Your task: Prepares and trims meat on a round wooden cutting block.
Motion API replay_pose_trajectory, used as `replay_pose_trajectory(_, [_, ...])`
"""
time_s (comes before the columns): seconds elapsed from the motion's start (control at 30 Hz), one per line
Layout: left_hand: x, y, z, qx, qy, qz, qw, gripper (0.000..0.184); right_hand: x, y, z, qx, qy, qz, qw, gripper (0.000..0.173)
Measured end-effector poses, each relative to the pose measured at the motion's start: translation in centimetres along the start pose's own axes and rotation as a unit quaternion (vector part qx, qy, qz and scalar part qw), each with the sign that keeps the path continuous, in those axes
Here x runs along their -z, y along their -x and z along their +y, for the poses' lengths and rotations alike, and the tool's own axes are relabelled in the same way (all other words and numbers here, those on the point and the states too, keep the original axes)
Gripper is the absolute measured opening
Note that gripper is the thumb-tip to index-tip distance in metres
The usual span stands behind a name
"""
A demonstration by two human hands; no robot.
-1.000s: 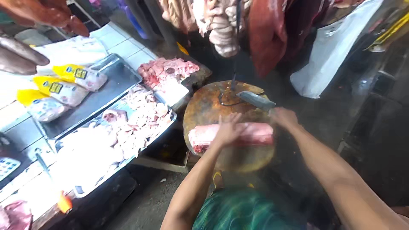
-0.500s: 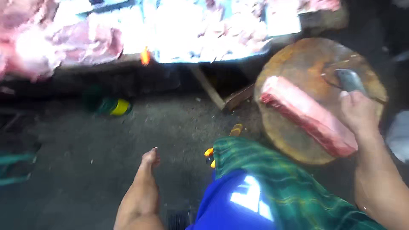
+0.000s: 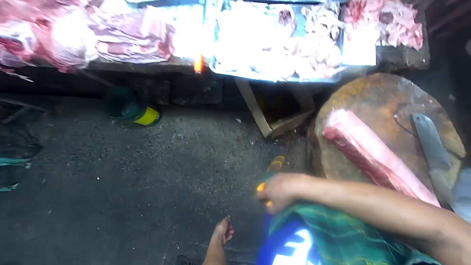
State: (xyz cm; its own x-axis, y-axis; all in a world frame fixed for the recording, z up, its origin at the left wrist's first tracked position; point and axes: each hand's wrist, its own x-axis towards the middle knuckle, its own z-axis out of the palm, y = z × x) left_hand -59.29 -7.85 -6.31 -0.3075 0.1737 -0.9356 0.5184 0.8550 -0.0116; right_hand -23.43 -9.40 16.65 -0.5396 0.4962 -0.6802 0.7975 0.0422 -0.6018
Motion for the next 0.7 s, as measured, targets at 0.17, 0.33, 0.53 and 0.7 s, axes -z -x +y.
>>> replay_pose_trajectory(0.17, [-1.4,-0.6,3.2,-0.011,-0.013,0.002,1.000,0.046,1.3,0.6,0.6,-0.001,-0.011,0.004,1.000,0.048])
replay_pose_trajectory(0.33, [-1.9,-0.8,8.9,-0.066,-0.067,-0.001,0.996,0.049,1.3,4.7,0.7,0.071,-0.031,0.151,0.985,0.029])
replay_pose_trajectory(0.53, [-2.3,2.2,14.9,-0.144,-0.130,0.008,0.981,0.052,3.8,13.7,-2.9,0.152,-0.030,0.412,0.898,0.025])
replay_pose_trajectory(0.7, [-2.1,4.5,17.3,-0.183,-0.179,0.020,0.966,0.054,2.6,21.2,-4.5,0.122,-0.006,0.659,0.742,0.021])
